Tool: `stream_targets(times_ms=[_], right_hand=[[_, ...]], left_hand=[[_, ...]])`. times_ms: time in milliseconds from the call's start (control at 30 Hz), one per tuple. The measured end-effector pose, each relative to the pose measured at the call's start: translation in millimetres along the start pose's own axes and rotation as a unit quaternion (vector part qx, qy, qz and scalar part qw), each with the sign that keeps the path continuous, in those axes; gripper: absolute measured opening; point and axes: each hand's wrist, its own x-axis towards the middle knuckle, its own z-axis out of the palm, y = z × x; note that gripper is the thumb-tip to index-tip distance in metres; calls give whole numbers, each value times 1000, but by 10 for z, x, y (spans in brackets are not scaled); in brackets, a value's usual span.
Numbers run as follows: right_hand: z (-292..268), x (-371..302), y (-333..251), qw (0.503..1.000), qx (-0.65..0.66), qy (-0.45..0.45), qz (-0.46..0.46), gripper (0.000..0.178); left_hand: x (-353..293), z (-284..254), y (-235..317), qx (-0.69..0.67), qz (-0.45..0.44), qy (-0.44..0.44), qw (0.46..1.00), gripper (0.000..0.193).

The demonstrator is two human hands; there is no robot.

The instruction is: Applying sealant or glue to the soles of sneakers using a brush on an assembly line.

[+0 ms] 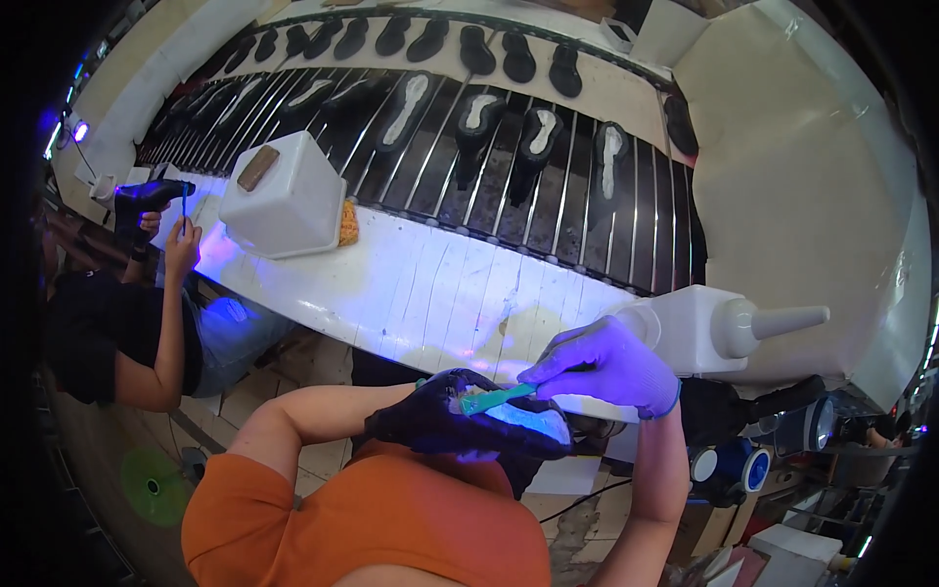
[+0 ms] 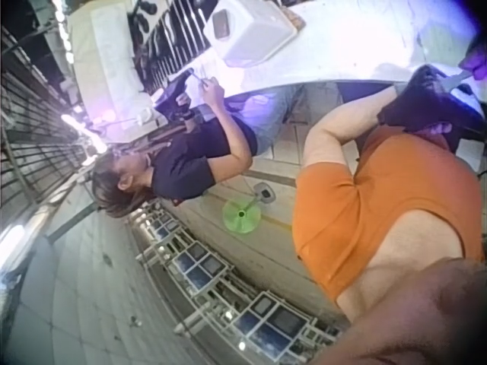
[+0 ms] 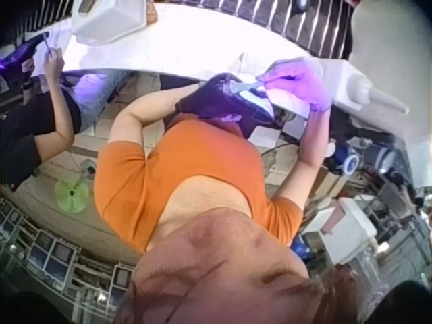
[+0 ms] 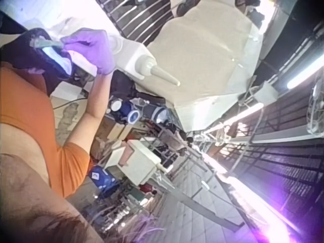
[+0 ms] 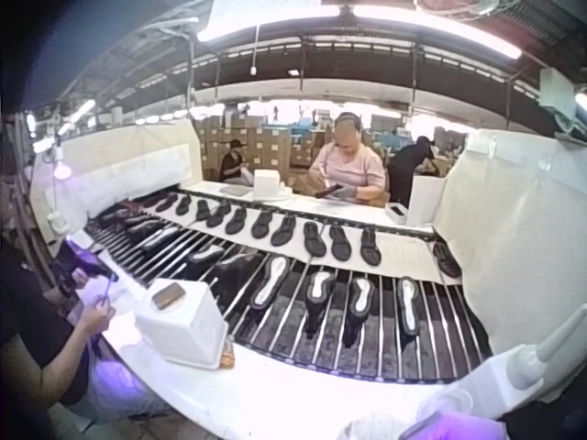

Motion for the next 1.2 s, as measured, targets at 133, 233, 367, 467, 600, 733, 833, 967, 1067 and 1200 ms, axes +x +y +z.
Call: stream_targets(times_ms=[133,233,367,467,600,733,833,967,1067,1200], right_hand=[[-30,30,17,1000,-13,-2,-5,24],[-59,82,44,999,-14,-20,-25,24],[-88,40,8,999,-30,-34,-11,23],[-137,-13,23,997,-13,-70,-3,21],[-75,-79,67,999,-36,-29,-25,23],[58,-144,3,996,-64,59,-18,26],[78,-187,-69,995,-75,71,-4,26],[152,-212,-77,991,-71,107,-45,25],[171,-238,-103,988,-96,123,-23,27],[177,-303,-96,987,-90,135,17,26]], left_hand=[[10,31,-77,-35,15,12,999,28],[31,1,-97,2,8,-7,1000,22],[-12,72,84,41,-60,-47,996,35],[-7,-32,-62,190,23,-56,980,39],[17,-102,-108,-16,-10,-77,997,50],[64,-181,-16,-63,-40,-49,996,52],[60,-18,108,97,109,45,988,33],[443,-371,-51,-312,-12,46,949,45],[590,-818,-260,-307,15,-73,949,39],[505,-676,13,-168,57,93,980,41]])
